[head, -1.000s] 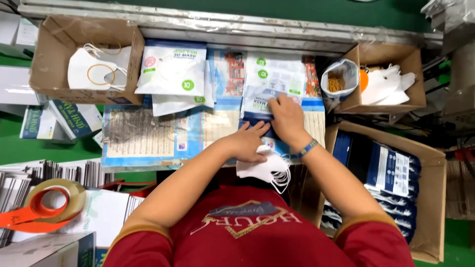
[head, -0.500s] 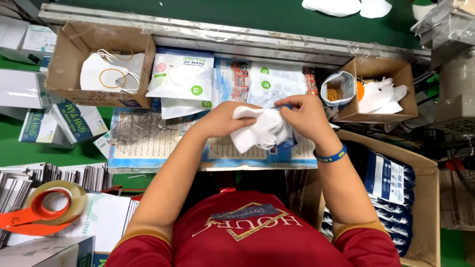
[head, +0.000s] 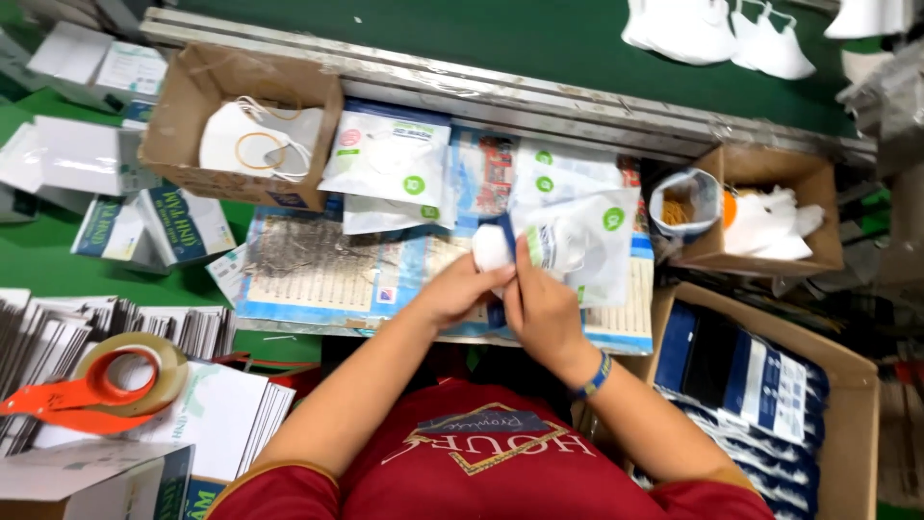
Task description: The recorder is packaging individual face masks into plastic sleeves and then into cardboard boxes at a manufacturing station.
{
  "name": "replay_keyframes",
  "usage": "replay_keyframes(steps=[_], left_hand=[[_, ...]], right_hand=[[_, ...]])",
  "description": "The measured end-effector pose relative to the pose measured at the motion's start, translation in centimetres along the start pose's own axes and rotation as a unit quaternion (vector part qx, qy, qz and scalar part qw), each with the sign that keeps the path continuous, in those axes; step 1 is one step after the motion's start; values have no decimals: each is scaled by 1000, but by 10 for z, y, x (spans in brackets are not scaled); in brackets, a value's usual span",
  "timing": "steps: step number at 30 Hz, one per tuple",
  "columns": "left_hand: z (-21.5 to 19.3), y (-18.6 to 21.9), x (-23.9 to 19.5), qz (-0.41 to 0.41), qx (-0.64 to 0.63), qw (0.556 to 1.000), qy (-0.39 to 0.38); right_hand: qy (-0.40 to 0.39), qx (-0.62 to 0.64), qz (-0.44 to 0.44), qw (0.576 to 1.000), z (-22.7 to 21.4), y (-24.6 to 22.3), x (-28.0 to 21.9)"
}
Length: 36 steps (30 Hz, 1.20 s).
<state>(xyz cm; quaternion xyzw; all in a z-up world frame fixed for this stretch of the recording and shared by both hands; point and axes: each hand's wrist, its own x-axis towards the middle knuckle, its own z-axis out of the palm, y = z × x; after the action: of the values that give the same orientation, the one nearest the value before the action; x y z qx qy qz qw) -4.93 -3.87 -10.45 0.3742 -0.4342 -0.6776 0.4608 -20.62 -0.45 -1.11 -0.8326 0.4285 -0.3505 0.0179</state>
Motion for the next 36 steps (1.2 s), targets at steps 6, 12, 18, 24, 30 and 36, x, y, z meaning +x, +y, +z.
replay_keyframes(steps=[6,12,18,24,30,36], left_hand=[[32,-46,-55,-87,-417,903,-59],[46,-38,-105,-152,199,952,-178],[45,54,-115,-89,462,838,-276],[41,121,-109,292,476,827,71],[23,111,-102,207,502,840,5],[-16,144,-86,232,537,810,-41]], right_hand=[[-113,87,-50,989,-9,-5,-47],[-237,312,-80,916,-58,-3,-7],[-401,399,178,805,-39,42,-39],[-227,420,272,835,-42,30,-37],[-154,419,238,863,-42,21,-36],[-78,466,265,840,-34,23,-9]])
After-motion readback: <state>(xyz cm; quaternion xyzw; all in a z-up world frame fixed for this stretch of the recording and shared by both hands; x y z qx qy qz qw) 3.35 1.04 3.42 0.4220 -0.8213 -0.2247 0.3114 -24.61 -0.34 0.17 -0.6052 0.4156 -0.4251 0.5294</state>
